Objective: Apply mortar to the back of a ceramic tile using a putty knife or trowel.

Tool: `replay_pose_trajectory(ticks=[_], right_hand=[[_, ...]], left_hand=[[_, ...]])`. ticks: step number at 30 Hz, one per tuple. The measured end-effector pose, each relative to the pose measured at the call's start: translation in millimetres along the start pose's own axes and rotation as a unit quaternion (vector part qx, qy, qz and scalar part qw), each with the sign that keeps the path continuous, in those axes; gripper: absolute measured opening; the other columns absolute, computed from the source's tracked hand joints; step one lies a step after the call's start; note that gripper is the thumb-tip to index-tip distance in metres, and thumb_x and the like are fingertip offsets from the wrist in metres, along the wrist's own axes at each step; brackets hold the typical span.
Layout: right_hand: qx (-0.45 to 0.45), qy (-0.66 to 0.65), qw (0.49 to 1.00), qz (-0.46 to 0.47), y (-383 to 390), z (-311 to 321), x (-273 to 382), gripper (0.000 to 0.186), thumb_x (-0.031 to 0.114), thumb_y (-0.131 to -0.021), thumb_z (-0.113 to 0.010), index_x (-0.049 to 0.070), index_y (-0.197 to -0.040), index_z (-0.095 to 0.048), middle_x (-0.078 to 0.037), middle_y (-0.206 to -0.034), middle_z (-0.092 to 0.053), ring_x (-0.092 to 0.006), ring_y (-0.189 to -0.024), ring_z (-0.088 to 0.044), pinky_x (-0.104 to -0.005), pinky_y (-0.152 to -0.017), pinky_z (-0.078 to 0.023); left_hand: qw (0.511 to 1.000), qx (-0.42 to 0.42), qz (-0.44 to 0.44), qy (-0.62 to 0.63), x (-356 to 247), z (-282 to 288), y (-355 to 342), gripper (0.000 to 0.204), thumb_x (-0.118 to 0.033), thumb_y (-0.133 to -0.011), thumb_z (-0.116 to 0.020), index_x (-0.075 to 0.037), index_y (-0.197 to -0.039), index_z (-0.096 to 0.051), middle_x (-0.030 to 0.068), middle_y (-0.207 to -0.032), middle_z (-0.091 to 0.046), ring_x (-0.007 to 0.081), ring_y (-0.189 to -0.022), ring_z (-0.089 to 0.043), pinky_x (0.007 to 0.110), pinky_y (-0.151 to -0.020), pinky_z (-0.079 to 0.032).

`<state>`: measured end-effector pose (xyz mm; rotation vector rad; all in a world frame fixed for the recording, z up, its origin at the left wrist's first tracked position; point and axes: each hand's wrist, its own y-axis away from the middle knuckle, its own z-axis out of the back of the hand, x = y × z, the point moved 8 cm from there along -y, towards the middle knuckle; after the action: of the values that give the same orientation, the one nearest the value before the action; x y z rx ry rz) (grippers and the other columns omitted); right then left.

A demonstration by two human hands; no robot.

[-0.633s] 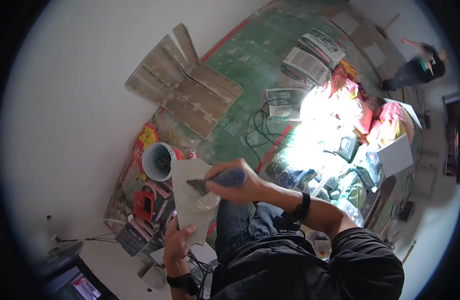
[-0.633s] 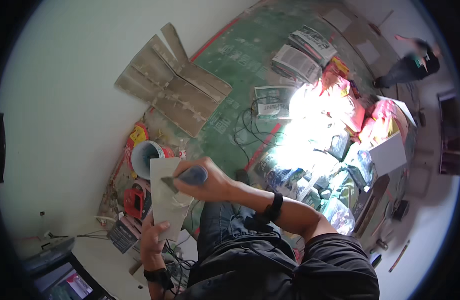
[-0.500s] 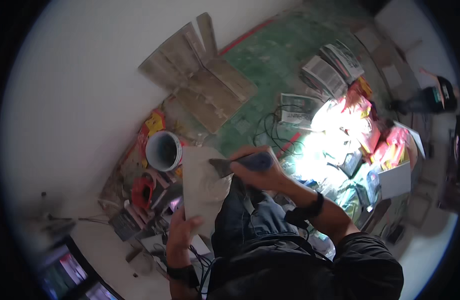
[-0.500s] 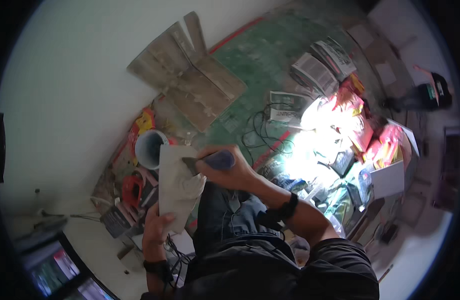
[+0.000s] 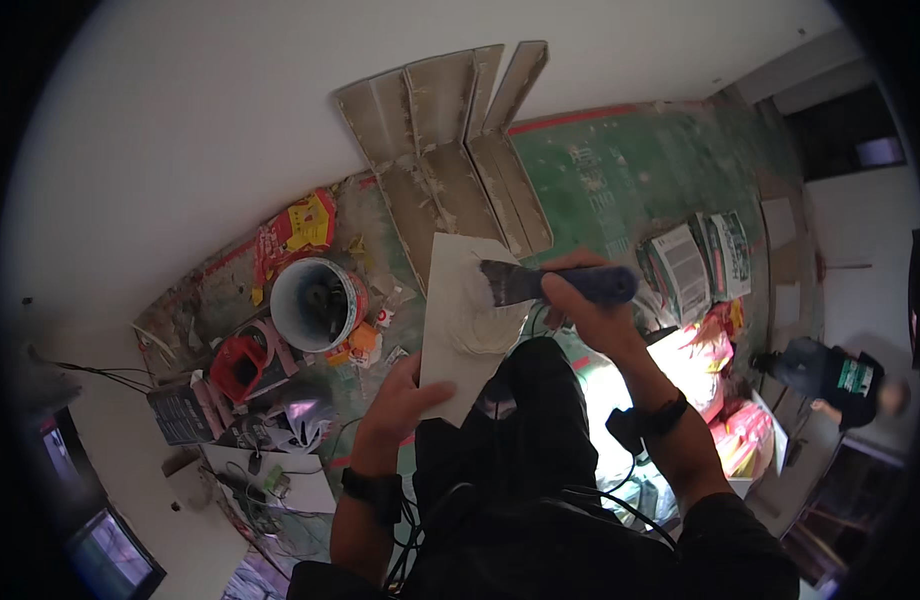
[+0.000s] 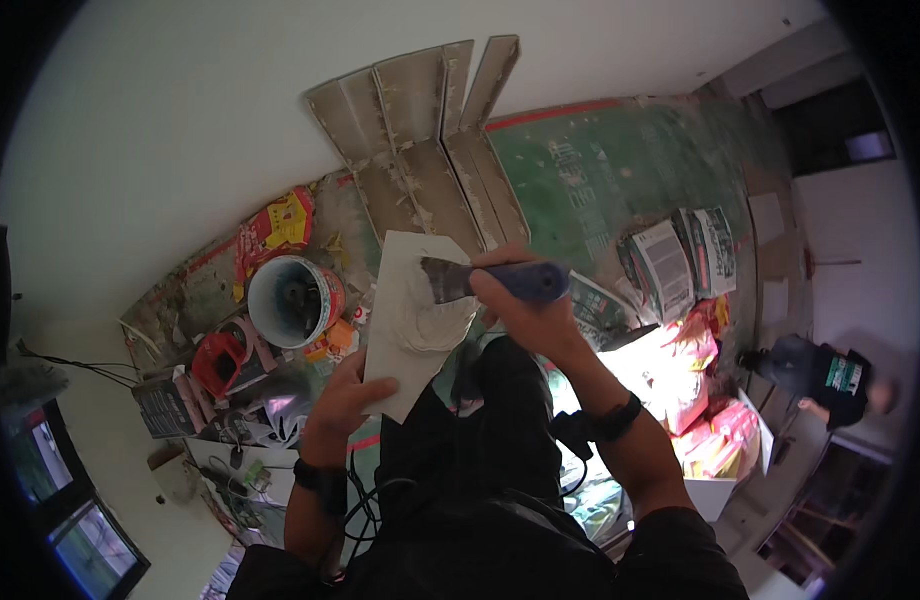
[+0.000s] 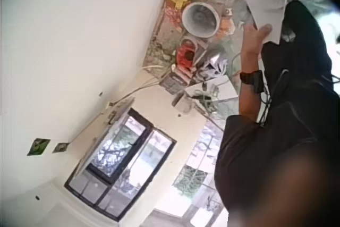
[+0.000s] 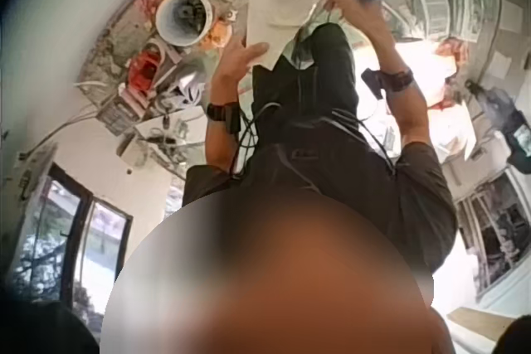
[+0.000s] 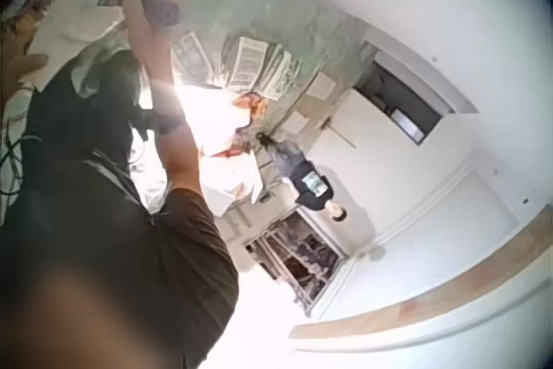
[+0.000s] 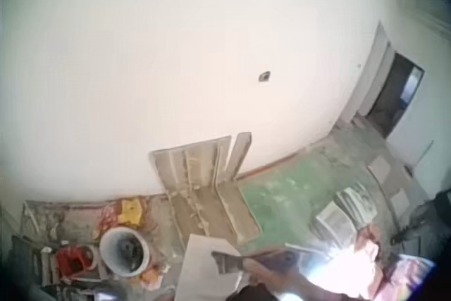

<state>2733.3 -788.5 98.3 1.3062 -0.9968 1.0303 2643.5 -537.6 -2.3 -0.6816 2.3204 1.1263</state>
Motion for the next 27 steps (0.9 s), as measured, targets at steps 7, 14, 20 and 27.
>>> replay_pose_trajectory(ticks=[7, 14, 20, 27], right_hand=[[0.129, 0.006, 0.992, -0.001, -166.4, 10.9, -56.4, 0.018, 0.013, -0.095, -0.076, 0.001, -0.109, -0.071, -0.005, -0.082, -0.070, -0.0106, -0.062, -0.067, -0.0263, -0.055, -0.054], [0.383, 0.021, 0.923, 0.023, -362.3, -36.0, -207.5, 0.023, 0.018, -0.095, -0.077, 0.000, -0.108, -0.072, -0.005, -0.080, -0.069, -0.0117, -0.060, -0.066, -0.0259, -0.054, -0.053], [0.502, 0.153, 0.843, 0.120, -435.6, -88.4, -320.4, 0.031, 0.022, -0.088, -0.081, -0.001, -0.106, -0.072, -0.007, -0.080, -0.069, -0.0140, -0.057, -0.064, -0.0279, -0.053, -0.054], [0.550, 0.168, 0.807, 0.130, -480.0, -86.2, -414.4, 0.037, 0.028, -0.085, -0.084, 0.000, -0.108, -0.073, -0.007, -0.083, -0.070, -0.0132, -0.057, -0.063, -0.0287, -0.051, -0.054]], left_hand=[[0.991, -0.025, 0.000, 0.130, 37.4, 70.8, -116.3, 0.069, -0.005, -0.080, -0.079, 0.005, -0.143, -0.052, 0.0144, -0.132, -0.067, 0.0244, -0.119, -0.068, 0.039, -0.102, -0.055], [0.993, -0.096, -0.060, -0.037, 97.2, 228.4, -270.6, 0.066, -0.005, -0.073, -0.081, 0.003, -0.136, -0.062, 0.0101, -0.124, -0.072, 0.0203, -0.113, -0.068, 0.037, -0.102, -0.052], [0.972, -0.109, -0.062, -0.197, 150.6, 340.2, -357.0, 0.065, -0.013, -0.079, -0.090, 0.003, -0.136, -0.063, 0.0082, -0.124, -0.073, 0.0160, -0.113, -0.066, 0.034, -0.101, -0.051], [0.951, -0.083, -0.064, -0.290, 175.2, 348.1, -378.3, 0.061, -0.019, -0.082, -0.088, 0.004, -0.133, -0.064, 0.0082, -0.117, -0.074, 0.0145, -0.107, -0.065, 0.034, -0.095, -0.053]])
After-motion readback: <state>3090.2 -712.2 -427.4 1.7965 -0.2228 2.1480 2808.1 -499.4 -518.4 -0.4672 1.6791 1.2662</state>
